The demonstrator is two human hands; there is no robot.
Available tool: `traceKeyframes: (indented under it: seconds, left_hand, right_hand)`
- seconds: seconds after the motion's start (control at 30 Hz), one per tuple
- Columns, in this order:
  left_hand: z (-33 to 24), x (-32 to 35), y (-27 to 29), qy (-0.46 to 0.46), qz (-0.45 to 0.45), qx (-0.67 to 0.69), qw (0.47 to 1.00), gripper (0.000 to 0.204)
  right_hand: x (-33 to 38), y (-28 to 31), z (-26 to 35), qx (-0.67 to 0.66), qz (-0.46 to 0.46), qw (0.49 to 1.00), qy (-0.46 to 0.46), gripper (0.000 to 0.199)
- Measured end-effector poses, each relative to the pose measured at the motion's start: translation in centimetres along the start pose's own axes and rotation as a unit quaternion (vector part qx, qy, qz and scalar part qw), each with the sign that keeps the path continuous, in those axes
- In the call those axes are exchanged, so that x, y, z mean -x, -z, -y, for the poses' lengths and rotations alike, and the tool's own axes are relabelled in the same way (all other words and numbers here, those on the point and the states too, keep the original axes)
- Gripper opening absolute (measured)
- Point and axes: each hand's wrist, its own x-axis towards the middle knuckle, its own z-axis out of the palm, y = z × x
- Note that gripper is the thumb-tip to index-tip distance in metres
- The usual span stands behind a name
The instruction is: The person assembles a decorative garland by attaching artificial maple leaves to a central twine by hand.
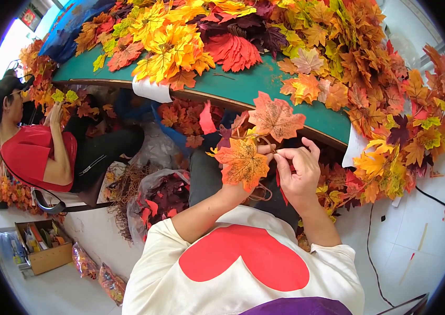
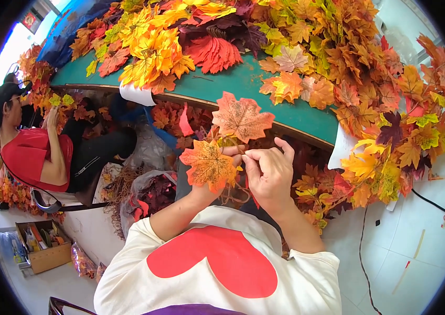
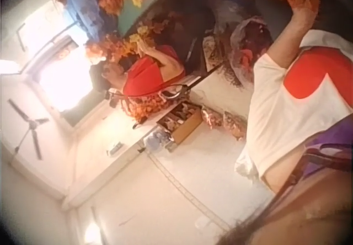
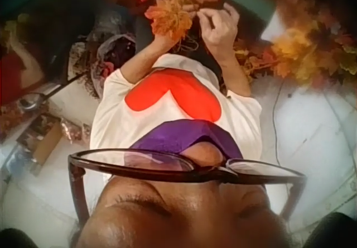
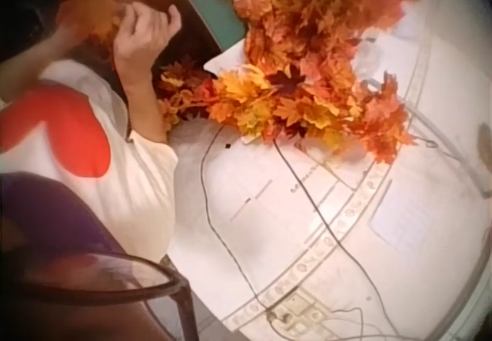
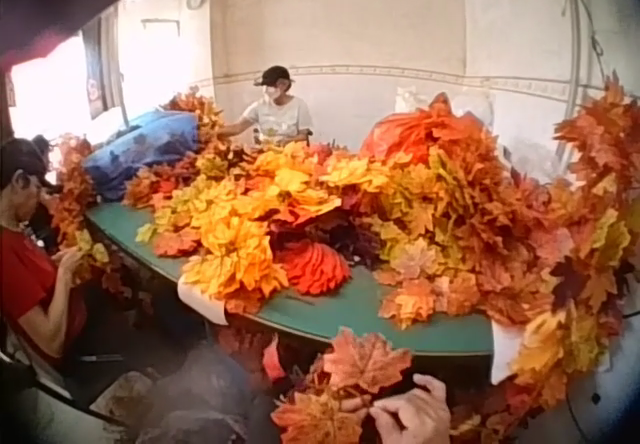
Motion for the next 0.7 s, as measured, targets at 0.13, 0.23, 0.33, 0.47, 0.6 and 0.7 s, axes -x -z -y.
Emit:
traceKeyframes:
  seconds: [0.13,0.23,0.33,0.47,0.6,0.7]
  left_hand:
    - [1.1,-0.6,0.5,-0.177,0.018,-0.124,0.976,0.022]
    - [0.7,-0.2,0.2,-0.091,-0.002,-0.059,0.994,0.023]
    - [0.3,-0.2,0.1,-0.048,-0.014,-0.067,0.996,0.023]
    - [1.1,0.1,0.4,-0.076,-0.001,-0.055,0.996,0.025]
    - [1.4,0.4,0.3,-0.068,0.010,0.023,0.997,0.021]
    - [1.1,0.0,0.6,-0.118,0.015,-0.072,0.990,0.020]
  right_hand:
    - [0.0,-0.5,0.0,-0.009,-0.039,0.999,0.008,0.011]
    - [0.5,-1.0,-0.1,0.002,-0.060,0.998,0.009,0.012]
    - [0.6,-1.2,-0.1,0.027,-0.060,0.998,0.025,0.012]
    - [0.4,-0.9,0.0,0.025,-0.044,0.998,0.022,0.012]
    - [0.3,-0.7,0.2,0.018,-0.022,1.000,0.011,0.012]
    - [0.0,-0.4,0.0,0.026,0.020,0.999,0.007,0.010]
